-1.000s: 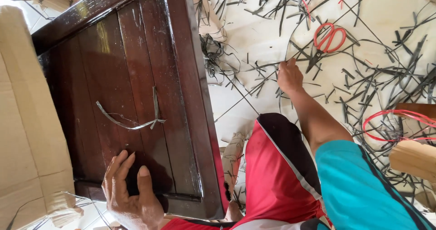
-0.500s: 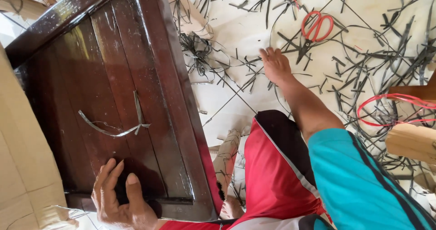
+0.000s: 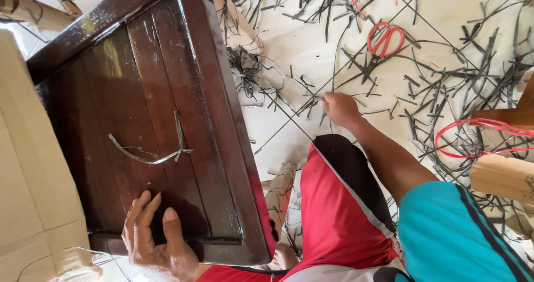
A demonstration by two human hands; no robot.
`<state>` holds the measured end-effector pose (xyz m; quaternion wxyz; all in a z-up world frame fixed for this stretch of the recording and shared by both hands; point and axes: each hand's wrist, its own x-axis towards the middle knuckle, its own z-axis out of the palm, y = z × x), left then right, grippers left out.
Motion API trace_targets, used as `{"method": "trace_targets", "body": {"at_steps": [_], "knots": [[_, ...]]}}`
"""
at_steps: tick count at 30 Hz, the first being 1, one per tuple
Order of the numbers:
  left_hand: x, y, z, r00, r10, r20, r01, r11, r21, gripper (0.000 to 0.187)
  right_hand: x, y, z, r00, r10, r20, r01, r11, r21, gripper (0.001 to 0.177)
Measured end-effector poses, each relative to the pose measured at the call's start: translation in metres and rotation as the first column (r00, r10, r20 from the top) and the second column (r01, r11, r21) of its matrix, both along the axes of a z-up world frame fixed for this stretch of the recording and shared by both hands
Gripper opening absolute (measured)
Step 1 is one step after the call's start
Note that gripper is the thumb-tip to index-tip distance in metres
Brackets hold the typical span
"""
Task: Wrapping a wooden chair in cardboard and securing it with hand-tied plastic strips.
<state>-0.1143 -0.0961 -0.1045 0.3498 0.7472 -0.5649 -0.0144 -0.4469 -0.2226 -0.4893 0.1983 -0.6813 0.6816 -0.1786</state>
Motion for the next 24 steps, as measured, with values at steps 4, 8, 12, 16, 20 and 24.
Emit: {"method": "trace_targets", "body": {"at_steps": [4, 8, 12, 16, 20, 24], "knots": [[-0.003, 0.0, 0.001, 1.0, 0.014, 0.013, -0.015, 0.999, 0.033, 0.029, -0.009, 0.007, -0.003, 0.981, 0.138, 0.139, -0.165, 0.966, 0.202, 0.031], [-0.001, 0.001, 0.0, 1.0, 0.025, 0.018, -0.025, 0.999, 0.041, 0.027, -0.019, -0.004, -0.008, 0.994, -0.095, 0.052, 0.102, 0.98, -0.17, 0.051], [-0.002, -0.001, -0.001, 0.999, 0.032, 0.003, -0.032, 0.999, 0.023, 0.026, -0.04, -0.016, -0.025, 0.971, -0.17, -0.166, 0.149, 0.98, -0.133, 0.053], [-0.002, -0.001, 0.0, 0.999, 0.039, 0.015, -0.04, 0.998, 0.038, 0.027, -0.048, -0.017, -0.046, 0.935, -0.023, -0.354, 0.025, 1.0, 0.0, 0.018], [-0.005, -0.002, 0.001, 0.999, 0.051, -0.001, -0.051, 0.998, 0.034, 0.025, -0.039, -0.007, -0.038, 0.958, -0.043, -0.285, -0.004, 0.987, -0.163, 0.012], [-0.004, 0.0, 0.007, 1.0, 0.002, 0.016, -0.003, 0.999, 0.042, 0.024, -0.015, -0.008, 0.04, 0.937, -0.317, 0.144, 0.339, 0.925, -0.172, 0.016]]}}
